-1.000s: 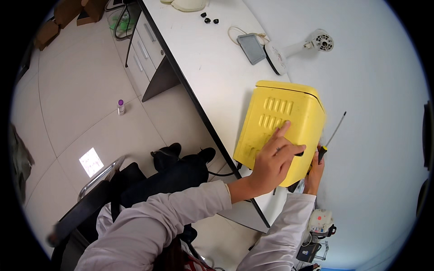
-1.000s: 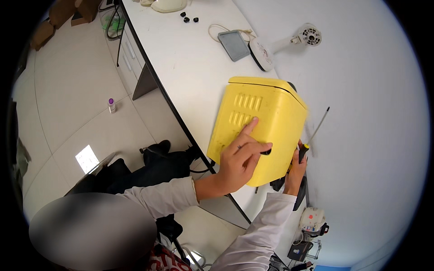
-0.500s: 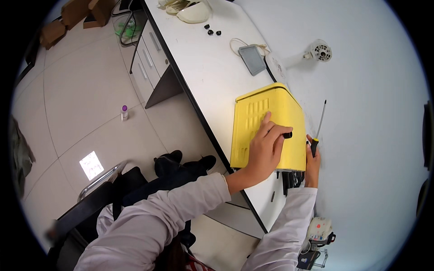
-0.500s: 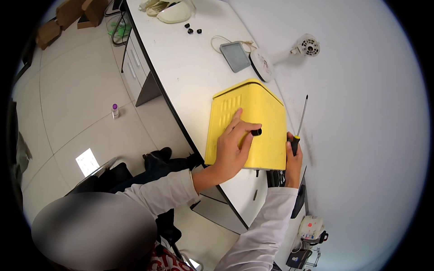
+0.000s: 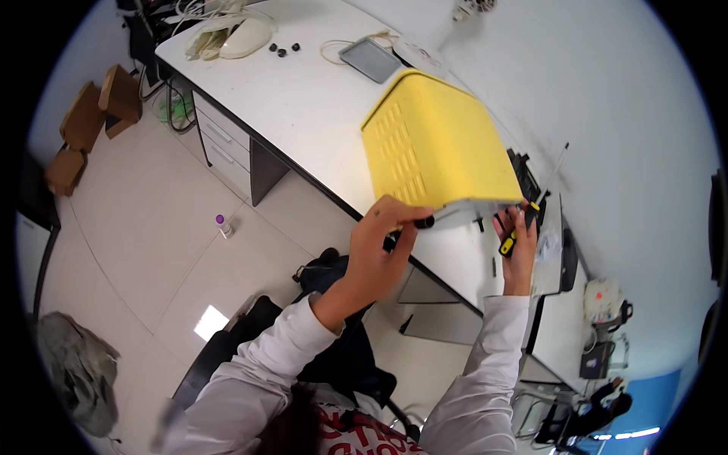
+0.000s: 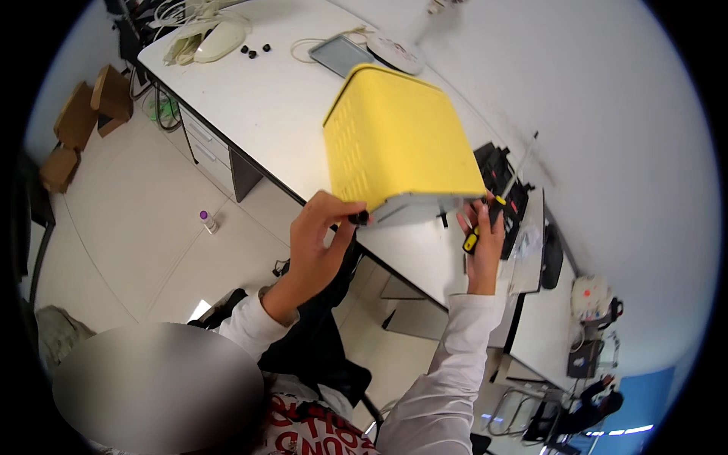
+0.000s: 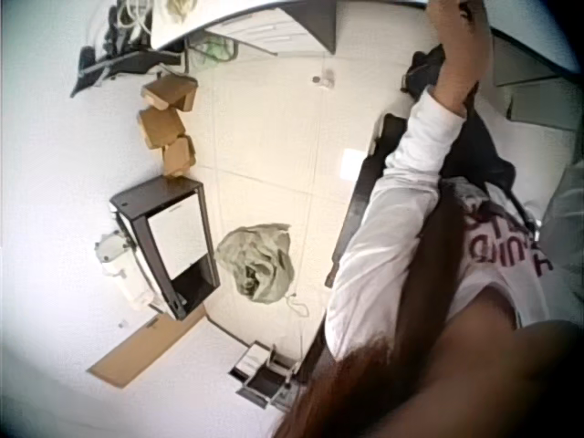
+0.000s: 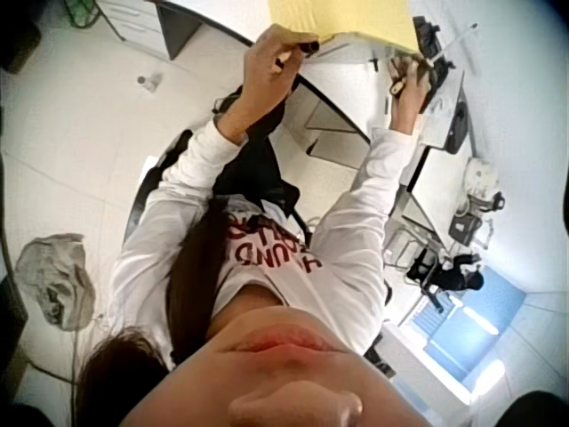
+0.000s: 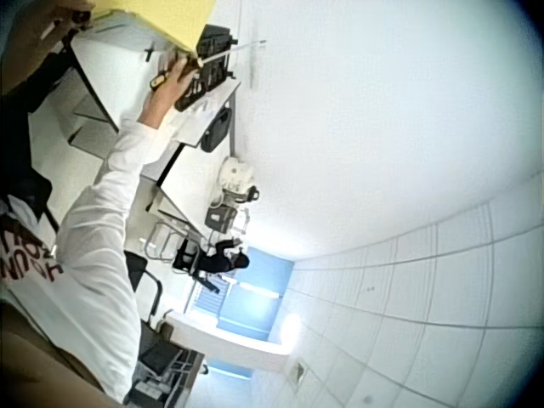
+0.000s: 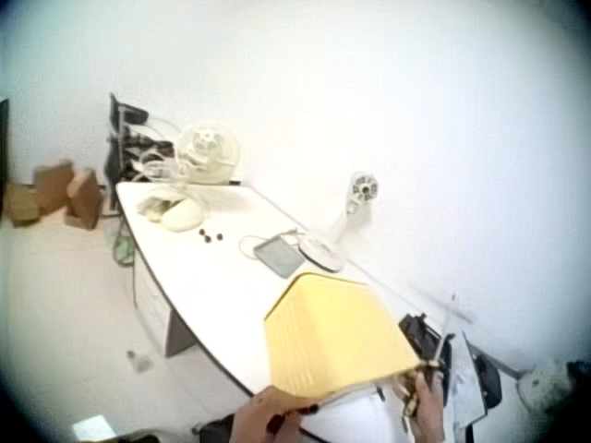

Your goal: The person uses a screwdriver to tighten screws on a yellow toaster, securing its casing. They rotate the toaster to access different screw locations and continue tightening until the casing is fully assembled.

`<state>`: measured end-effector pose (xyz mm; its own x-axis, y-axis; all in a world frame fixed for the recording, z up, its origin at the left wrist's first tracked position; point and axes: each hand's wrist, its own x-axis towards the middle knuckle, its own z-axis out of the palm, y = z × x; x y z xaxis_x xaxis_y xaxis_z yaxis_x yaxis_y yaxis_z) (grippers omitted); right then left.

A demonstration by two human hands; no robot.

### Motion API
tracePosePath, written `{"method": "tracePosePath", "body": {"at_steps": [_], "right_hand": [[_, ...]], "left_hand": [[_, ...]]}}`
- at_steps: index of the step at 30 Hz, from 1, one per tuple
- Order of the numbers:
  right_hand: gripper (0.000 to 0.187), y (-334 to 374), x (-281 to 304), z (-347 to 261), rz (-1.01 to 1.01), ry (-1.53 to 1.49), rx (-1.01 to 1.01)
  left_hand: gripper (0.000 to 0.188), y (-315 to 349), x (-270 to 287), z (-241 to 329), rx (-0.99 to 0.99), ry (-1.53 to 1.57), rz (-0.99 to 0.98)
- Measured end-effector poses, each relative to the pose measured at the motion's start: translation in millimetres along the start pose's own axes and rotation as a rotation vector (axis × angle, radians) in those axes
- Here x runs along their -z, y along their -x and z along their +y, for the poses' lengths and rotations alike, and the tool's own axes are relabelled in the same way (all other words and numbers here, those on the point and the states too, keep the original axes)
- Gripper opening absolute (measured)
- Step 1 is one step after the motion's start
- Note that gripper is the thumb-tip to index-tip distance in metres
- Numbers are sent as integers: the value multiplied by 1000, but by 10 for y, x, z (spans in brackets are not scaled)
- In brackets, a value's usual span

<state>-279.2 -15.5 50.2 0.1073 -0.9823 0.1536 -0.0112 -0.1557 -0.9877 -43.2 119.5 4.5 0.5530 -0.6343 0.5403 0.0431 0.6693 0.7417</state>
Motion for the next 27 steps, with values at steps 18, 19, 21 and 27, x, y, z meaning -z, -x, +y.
{"method": "tracePosePath", "body": {"at_steps": [18, 19, 21, 27], "right_hand": [[50, 895, -812, 313, -122, -268, 82], [45, 911, -794, 332, -88, -315, 49], [47, 890, -690, 473, -85, -295, 36], [44, 785, -541, 583, -10, -237, 66]], "left_hand": [[18, -594, 635, -202, -106, -265, 72], [19, -623, 655, -172, -118, -279, 84], [19, -711, 557, -121, -180, -344, 90], [20, -1125, -205, -14, -502, -601, -134]]}}
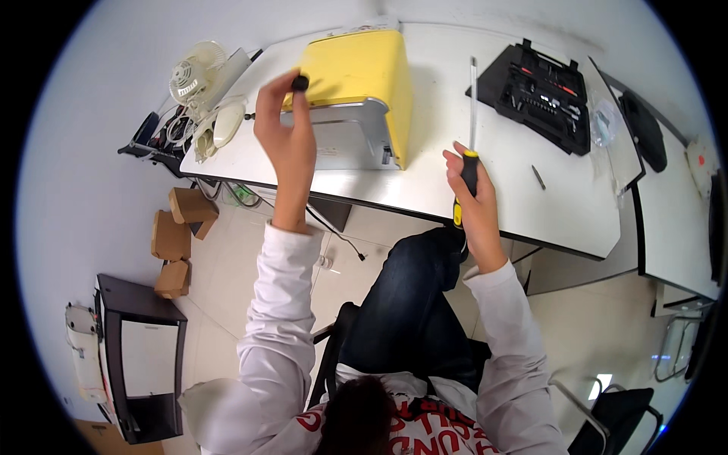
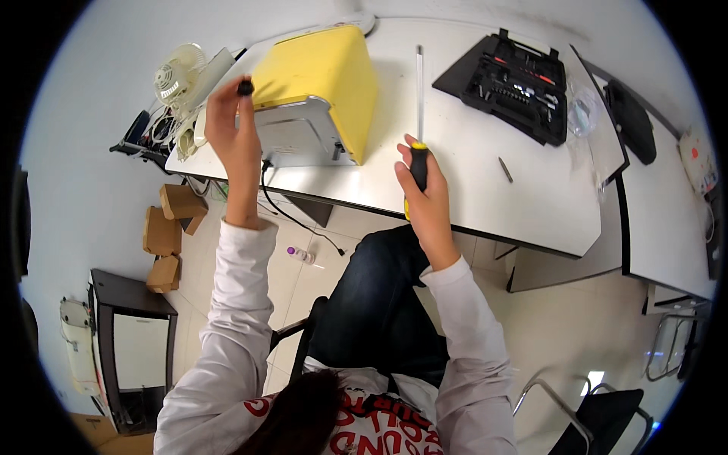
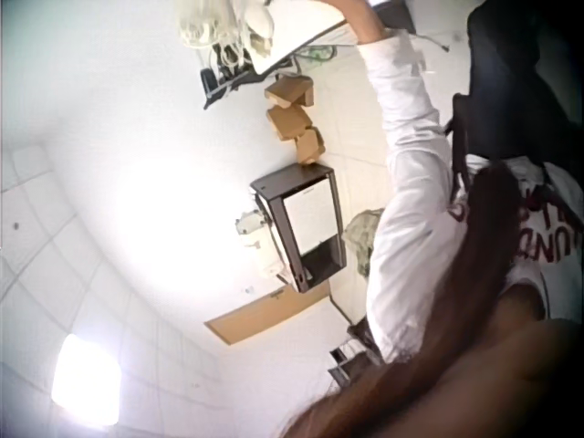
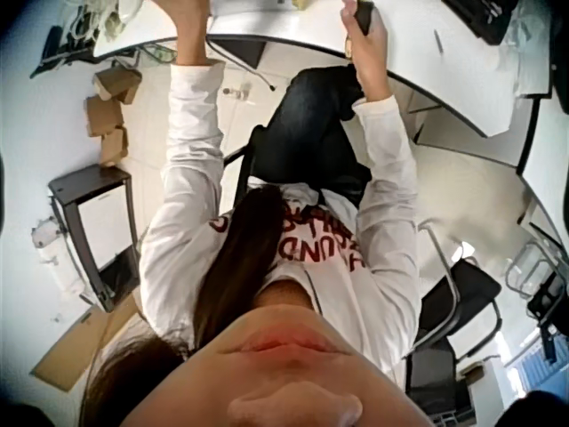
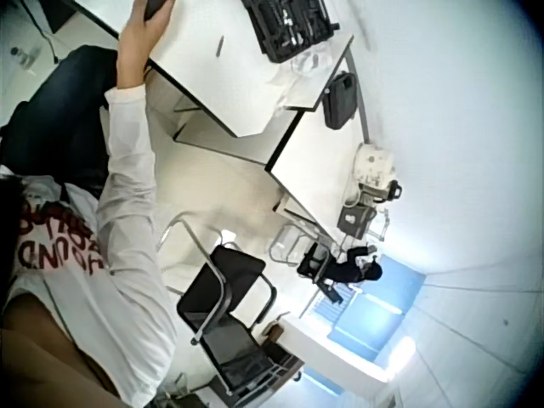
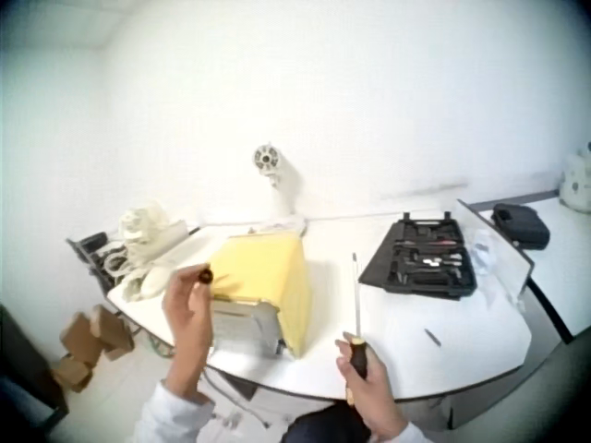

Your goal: The person uses a screwdriver to tighten screws on a yellow toaster, securing its casing. They rotate the toaster to access different screw locations and continue tightening until the casing is fully assembled.

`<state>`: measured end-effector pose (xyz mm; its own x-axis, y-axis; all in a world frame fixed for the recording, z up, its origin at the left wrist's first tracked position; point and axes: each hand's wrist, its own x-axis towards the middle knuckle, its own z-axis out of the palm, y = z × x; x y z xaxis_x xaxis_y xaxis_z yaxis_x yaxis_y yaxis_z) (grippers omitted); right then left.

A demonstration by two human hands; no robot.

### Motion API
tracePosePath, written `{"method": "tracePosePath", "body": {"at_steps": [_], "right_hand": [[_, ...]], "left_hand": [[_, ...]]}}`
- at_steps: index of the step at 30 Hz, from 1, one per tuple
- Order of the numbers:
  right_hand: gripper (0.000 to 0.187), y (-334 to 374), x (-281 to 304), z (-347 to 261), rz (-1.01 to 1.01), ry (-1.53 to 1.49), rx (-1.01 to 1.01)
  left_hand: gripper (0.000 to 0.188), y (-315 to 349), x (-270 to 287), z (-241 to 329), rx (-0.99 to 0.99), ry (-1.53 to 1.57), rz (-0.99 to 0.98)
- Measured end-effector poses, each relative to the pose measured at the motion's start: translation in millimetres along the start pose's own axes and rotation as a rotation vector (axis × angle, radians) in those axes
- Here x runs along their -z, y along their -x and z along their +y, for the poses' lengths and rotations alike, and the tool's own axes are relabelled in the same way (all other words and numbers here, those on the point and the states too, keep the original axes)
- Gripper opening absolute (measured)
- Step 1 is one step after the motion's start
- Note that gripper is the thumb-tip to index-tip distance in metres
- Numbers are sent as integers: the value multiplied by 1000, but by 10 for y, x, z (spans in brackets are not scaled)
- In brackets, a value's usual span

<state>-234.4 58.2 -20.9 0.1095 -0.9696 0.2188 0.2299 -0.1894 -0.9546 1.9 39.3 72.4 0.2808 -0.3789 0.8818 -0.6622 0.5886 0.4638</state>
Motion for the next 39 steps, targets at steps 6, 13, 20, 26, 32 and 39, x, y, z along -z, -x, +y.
{"method": "tracePosePath", "body": {"at_steps": [6, 13, 20, 26, 32, 39], "right_hand": [[46, -80, 112, 31, -47, -48, -67], [47, -106, 192, 11, -7, -320, -130], [41, -108, 216, 56, -21, -320, -71], [45, -95, 180, 21, -58, -231, -49], [45, -86, 235, 0, -38, -322, -85], [35, -367, -10, 108, 73, -465, -131]], "left_hand": [[19, -99, -659, 131, -60, -189, -162], [18, 31, -750, 258, 21, -242, -212], [20, 97, -746, 245, -19, -162, -267], [24, -37, -258, 215, -26, -78, -453], [17, -130, 331, 44, 83, 29, -624], [18, -272, 665, -48, 263, 181, -622]]}}
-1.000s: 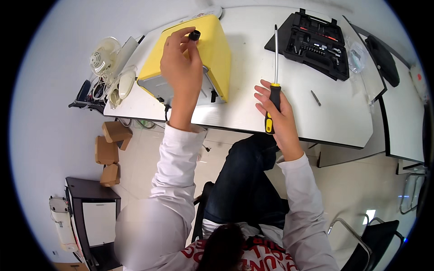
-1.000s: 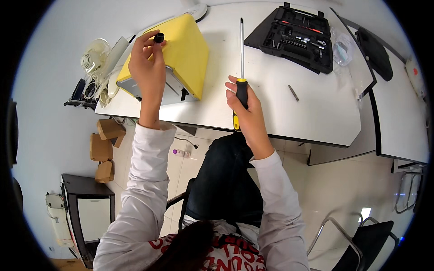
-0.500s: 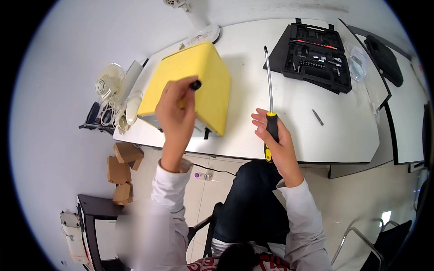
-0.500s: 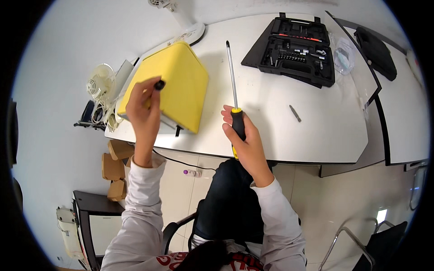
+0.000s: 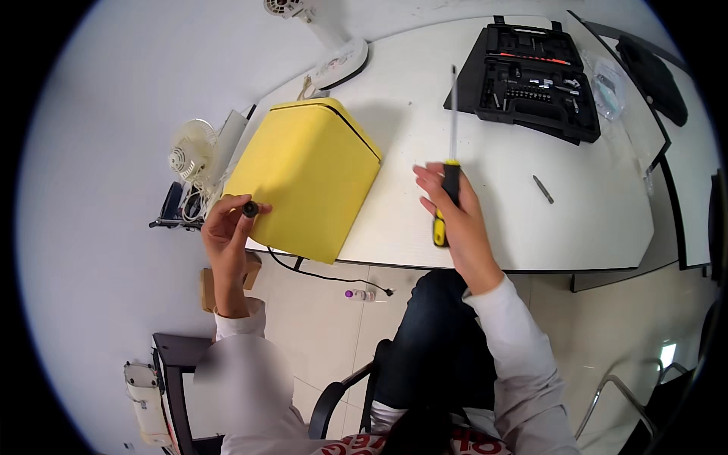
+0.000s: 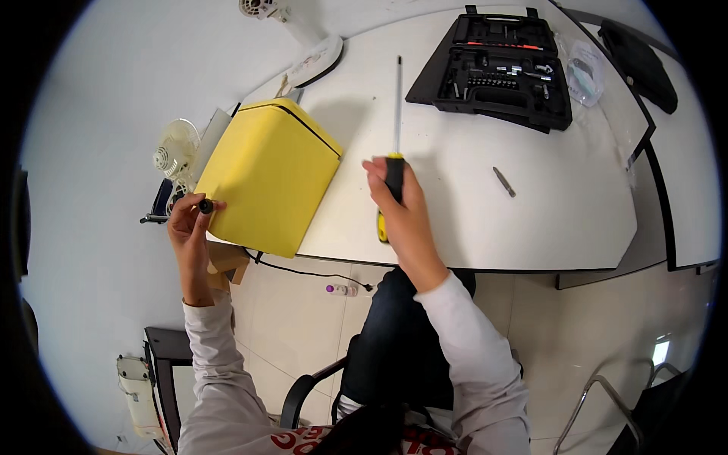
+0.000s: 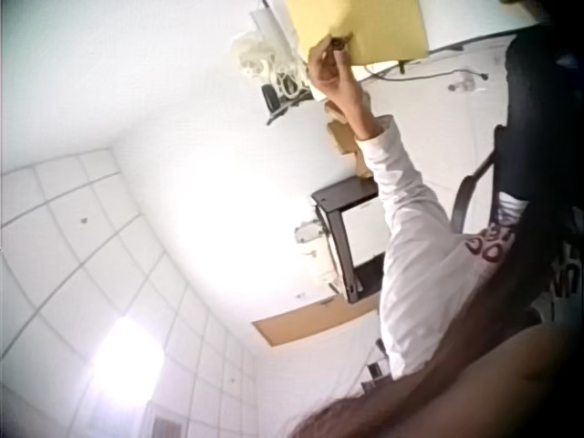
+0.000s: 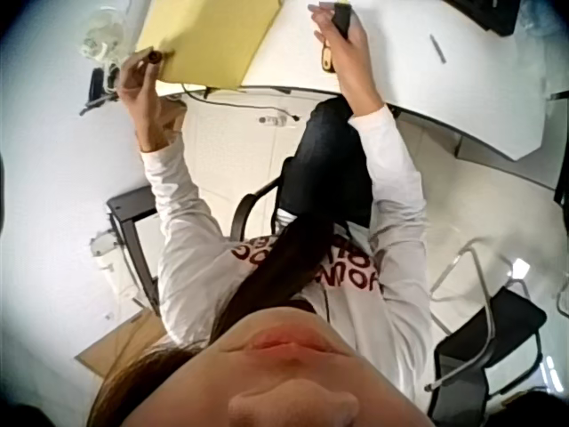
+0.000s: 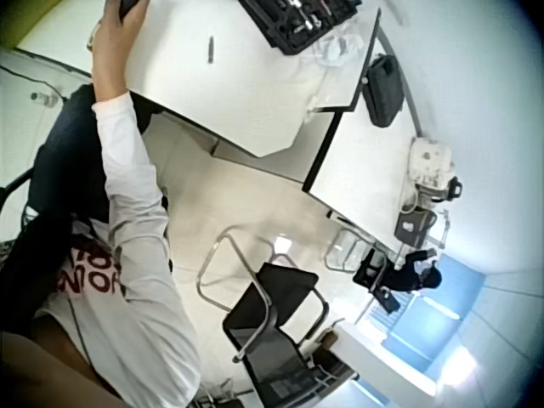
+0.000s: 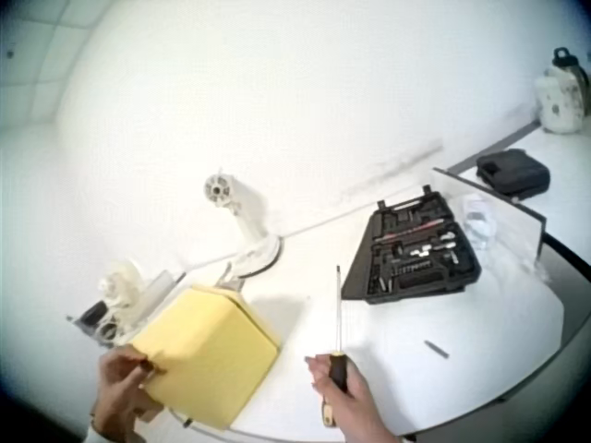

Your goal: The person uses a screwdriver to tighten screws on a yellow toaster, securing its casing. They rotate the toaster to access different screw locations and continue tightening until the casing is fully assembled.

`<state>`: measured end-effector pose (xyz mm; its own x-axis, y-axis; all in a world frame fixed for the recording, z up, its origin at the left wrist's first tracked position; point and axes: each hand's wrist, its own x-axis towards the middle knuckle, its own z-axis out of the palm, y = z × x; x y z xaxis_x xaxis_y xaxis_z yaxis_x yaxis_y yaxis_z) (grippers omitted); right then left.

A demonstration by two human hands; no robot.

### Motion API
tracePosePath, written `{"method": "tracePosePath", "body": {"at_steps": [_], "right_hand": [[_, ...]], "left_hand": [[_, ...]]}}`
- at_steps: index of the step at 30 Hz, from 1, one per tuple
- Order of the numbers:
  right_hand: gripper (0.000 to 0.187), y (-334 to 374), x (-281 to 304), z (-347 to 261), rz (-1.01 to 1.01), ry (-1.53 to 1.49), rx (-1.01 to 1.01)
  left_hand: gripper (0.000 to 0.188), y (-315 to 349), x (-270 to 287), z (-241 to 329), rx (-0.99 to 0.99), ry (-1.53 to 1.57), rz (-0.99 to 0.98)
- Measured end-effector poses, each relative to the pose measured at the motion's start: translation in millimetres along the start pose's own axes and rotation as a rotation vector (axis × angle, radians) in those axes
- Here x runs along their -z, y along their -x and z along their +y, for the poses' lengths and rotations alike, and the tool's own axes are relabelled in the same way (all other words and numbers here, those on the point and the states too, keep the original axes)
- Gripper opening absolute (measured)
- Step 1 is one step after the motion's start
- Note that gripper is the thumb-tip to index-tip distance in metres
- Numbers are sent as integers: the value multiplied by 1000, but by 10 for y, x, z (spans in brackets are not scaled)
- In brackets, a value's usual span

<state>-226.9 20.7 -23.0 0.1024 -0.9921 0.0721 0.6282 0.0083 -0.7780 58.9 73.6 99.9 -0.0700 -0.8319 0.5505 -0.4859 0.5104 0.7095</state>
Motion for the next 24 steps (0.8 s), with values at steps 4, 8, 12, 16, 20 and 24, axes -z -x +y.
{"method": "tracePosePath", "body": {"at_steps": [4, 8, 12, 16, 20, 24], "right_hand": [[35, -660, -329, 207, -47, 50, 29], [33, -1231, -460, 307, -81, 28, 181], [32, -1260, -520, 452, -274, 51, 75], [34, -1261, -466, 483, -310, 168, 56], [34, -1231, -456, 396, -288, 108, 15], [34, -1247, -428, 363, -308, 150, 0]], "left_hand": [[21, -5, -82, 53, 45, -23, 120], [24, -4, -499, 164, 31, -124, 368], [23, 73, -639, 127, -1, -135, 443], [21, 56, -681, -26, -106, -324, 510], [21, 14, -784, -34, -185, -321, 560], [21, 3, -778, -87, -229, -396, 572]]}}
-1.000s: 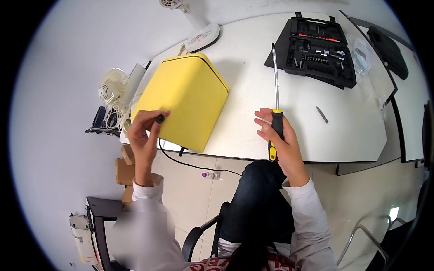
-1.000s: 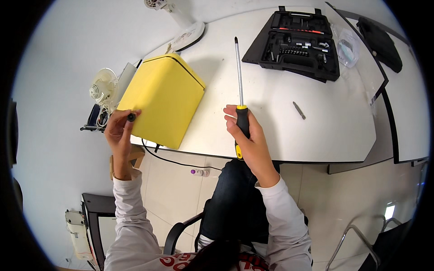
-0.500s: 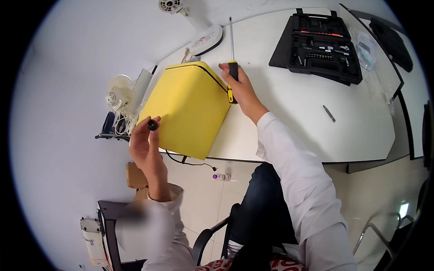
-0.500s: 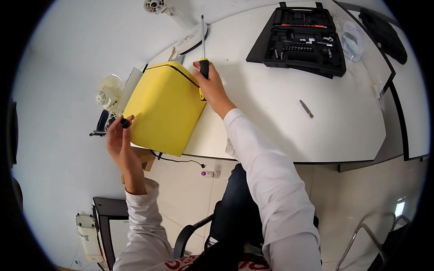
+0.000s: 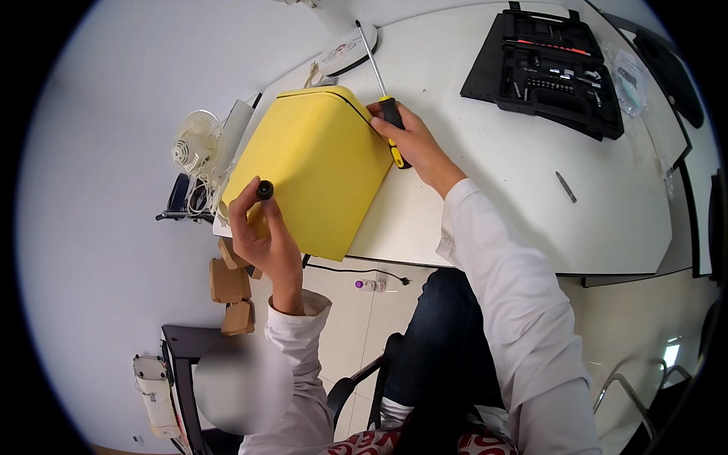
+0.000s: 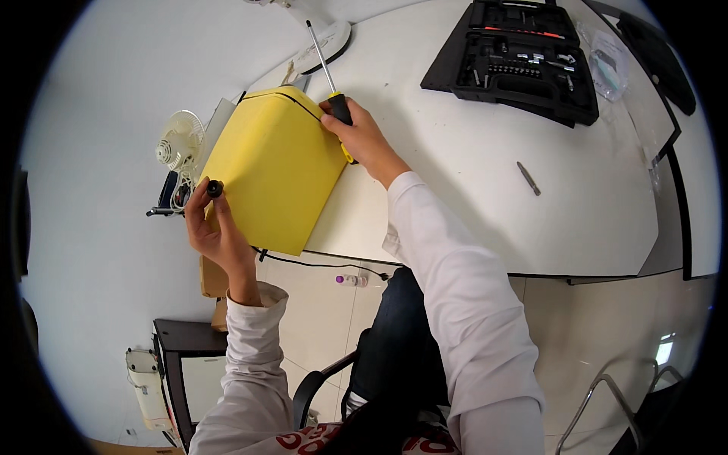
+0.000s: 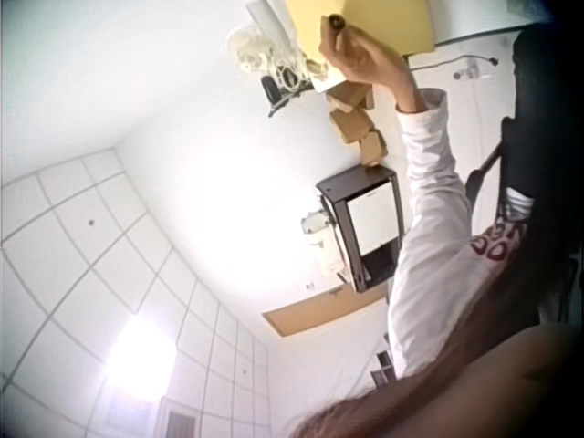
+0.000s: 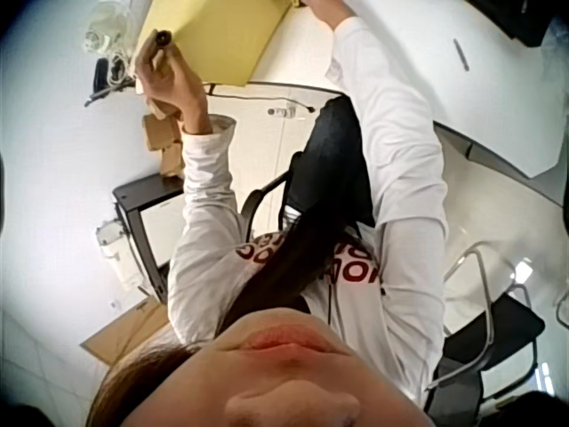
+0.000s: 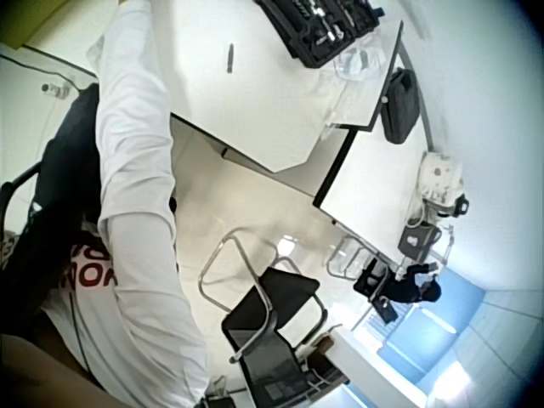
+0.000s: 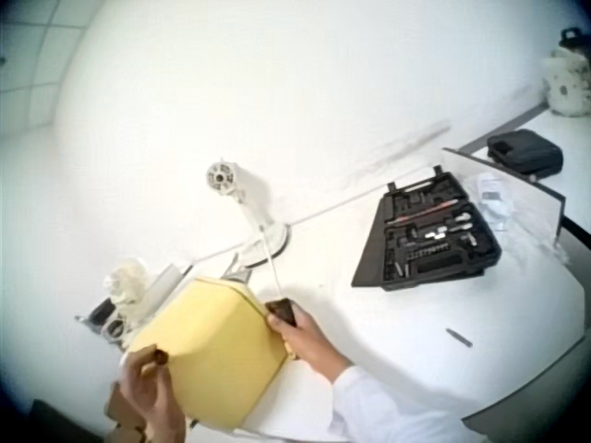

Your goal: The person uses a screwdriver to tighten screws on a yellow toaster, securing its casing. They rotate the toaster to access different screw locations and continue tightening until the casing is fully assembled.

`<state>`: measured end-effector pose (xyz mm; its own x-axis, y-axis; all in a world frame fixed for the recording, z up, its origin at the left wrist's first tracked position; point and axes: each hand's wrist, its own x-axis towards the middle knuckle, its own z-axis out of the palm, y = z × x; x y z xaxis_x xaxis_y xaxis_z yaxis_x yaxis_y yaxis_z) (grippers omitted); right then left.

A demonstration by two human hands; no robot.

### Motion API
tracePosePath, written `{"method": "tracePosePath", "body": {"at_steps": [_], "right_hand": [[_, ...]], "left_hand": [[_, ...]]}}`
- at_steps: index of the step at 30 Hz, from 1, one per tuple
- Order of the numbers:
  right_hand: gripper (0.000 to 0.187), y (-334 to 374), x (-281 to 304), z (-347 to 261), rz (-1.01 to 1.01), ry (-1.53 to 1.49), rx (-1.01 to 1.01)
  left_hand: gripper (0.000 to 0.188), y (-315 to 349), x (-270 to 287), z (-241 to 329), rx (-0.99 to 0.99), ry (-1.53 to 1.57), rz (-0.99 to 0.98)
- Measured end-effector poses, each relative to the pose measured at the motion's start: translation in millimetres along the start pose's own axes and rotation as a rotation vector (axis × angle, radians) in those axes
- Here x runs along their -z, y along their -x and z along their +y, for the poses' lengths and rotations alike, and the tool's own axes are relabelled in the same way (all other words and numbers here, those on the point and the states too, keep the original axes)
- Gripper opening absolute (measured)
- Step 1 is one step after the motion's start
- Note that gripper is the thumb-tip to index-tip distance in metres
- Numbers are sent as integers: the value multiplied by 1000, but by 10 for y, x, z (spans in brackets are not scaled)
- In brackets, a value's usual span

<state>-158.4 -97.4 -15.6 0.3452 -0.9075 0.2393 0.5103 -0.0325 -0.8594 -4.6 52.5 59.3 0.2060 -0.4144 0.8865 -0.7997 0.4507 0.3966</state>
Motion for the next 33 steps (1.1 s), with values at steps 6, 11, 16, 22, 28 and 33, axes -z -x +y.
{"method": "tracePosePath", "body": {"at_steps": [6, 11, 16, 22, 28, 33], "right_hand": [[32, -28, 65, 10, -8, 10, -15], [36, 11, 77, -17, -23, 46, -26], [41, 59, 35, -2, 10, 128, -47], [43, 46, 37, 15, 25, 120, 47], [43, 133, -28, -52, 34, 88, 136], [41, 141, -77, -70, -30, 222, 211]], "left_hand": [[19, -30, 22, -67, 12, -138, 1], [19, -48, 24, -169, -60, -110, 22], [20, -10, 83, -226, -16, -54, 30], [23, -81, 128, -236, -6, -2, 44], [23, -301, 254, -219, 40, -79, -29], [24, -680, 391, -471, 137, 24, -95]]}}
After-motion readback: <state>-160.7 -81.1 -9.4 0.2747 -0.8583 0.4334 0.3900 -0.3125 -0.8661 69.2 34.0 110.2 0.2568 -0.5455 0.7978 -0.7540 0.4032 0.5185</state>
